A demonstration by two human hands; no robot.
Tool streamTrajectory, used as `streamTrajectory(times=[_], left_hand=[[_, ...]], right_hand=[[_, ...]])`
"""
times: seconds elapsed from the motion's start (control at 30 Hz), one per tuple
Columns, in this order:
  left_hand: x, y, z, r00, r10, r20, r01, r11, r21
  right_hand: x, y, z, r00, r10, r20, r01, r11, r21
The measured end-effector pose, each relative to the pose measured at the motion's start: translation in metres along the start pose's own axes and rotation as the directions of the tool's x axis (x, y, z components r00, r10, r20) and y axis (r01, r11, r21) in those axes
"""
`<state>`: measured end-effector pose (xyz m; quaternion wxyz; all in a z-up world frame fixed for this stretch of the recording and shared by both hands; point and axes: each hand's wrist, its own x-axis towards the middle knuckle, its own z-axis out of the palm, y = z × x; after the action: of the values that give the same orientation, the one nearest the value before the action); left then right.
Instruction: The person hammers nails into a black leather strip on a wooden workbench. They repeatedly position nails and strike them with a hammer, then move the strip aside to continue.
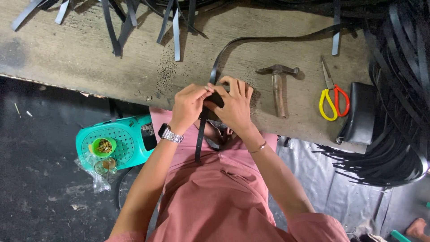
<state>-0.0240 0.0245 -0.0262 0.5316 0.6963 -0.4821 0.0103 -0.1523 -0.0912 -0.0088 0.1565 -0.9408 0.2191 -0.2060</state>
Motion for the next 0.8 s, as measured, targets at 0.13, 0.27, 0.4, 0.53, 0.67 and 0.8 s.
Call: streamTrajectory(times=[0.13,0.27,0.4,0.53,0.67,0.8], left_hand=[[0.022,0.021,-0.019,0.885,-0.453,-0.109,0.318,0.758,-0.569],[0.03,0.011,-0.02,0.854,-0.49,-0.175,0.289,0.725,-0.625],[0.026,0.006,-0.018,0.892,-0.433,-0.133,0.3,0.784,-0.544],[0.034,0.014,-0.021,0.923,-0.38,-0.068,0.306,0.826,-0.473],[0.041,0.013,-0.018,0.963,-0.269,0.031,0.266,0.92,-0.287],[0.047,0.016,-0.013,0.979,-0.203,0.022,0.204,0.962,-0.182]], right_hand=[[0.002,-0.007,-0.006,1.0,0.0,-0.015,0.0,1.0,0.005],[0.002,-0.005,-0.007,1.0,-0.012,-0.024,0.011,1.0,-0.016],[-0.001,-0.003,-0.003,1.0,0.003,-0.01,-0.003,0.999,-0.041],[-0.001,-0.003,-0.005,1.0,0.004,-0.002,-0.004,0.999,-0.041],[0.0,-0.001,-0.007,0.998,0.029,0.058,-0.029,1.0,-0.006],[-0.001,0.001,-0.006,0.993,0.056,0.103,-0.06,0.998,0.029]])
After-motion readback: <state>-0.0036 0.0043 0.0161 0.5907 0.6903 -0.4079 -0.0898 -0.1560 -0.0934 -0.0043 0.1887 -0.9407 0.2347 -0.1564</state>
